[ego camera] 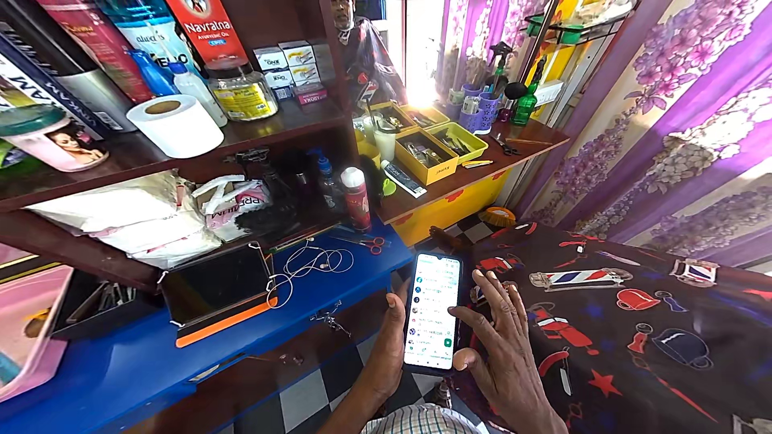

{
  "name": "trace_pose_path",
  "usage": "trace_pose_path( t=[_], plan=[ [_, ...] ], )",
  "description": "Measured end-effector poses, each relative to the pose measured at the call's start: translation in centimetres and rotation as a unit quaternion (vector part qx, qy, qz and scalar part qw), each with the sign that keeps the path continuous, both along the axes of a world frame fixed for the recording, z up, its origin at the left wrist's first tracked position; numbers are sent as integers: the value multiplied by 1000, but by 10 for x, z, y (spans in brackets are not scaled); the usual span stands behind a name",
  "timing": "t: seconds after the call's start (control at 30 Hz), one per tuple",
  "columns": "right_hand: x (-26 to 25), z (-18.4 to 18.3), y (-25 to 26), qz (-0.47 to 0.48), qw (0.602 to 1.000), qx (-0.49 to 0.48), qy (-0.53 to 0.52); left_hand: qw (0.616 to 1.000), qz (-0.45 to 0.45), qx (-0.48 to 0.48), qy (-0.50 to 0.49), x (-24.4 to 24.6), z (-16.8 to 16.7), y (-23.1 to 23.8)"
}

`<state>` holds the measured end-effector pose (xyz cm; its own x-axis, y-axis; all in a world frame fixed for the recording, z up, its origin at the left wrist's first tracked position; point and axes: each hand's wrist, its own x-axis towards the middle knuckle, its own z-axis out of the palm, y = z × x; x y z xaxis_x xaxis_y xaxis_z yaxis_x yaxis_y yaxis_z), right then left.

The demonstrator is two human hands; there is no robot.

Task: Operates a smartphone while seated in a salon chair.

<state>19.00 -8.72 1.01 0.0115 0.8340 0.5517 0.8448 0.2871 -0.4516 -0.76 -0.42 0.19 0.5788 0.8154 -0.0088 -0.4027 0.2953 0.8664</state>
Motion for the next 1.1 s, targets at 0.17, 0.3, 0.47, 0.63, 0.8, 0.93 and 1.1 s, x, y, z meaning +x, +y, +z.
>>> trace_pose_path(
  t=[0.17,0.3,0.47,0.63,0.8,0.93,1.1],
  plan=[
    [-5,-3,0,13,1000,-9,-3,1000,10,-1,4,1,1,0],
    [-2,-5,-1,-23,1000,7,3,1000,6,-1,0,1,0,0],
    [2,-6,-3,-26,1000,9,-12,1000,7,-5,5,1,-1,1],
    [1,-8,-3,-27,1000,14,-9,1000,4,-1,0,1,-1,2],
    [1,-9,-2,-19,1000,12,-19,1000,3,-2,-7,2,0,3],
    [-3,-7,1,-1,1000,6,-29,1000,9,-5,-6,3,0,3],
    [-9,-6,5,0,998,-17,-67,1000,12,-3,5,4,-1,4]
  ],
)
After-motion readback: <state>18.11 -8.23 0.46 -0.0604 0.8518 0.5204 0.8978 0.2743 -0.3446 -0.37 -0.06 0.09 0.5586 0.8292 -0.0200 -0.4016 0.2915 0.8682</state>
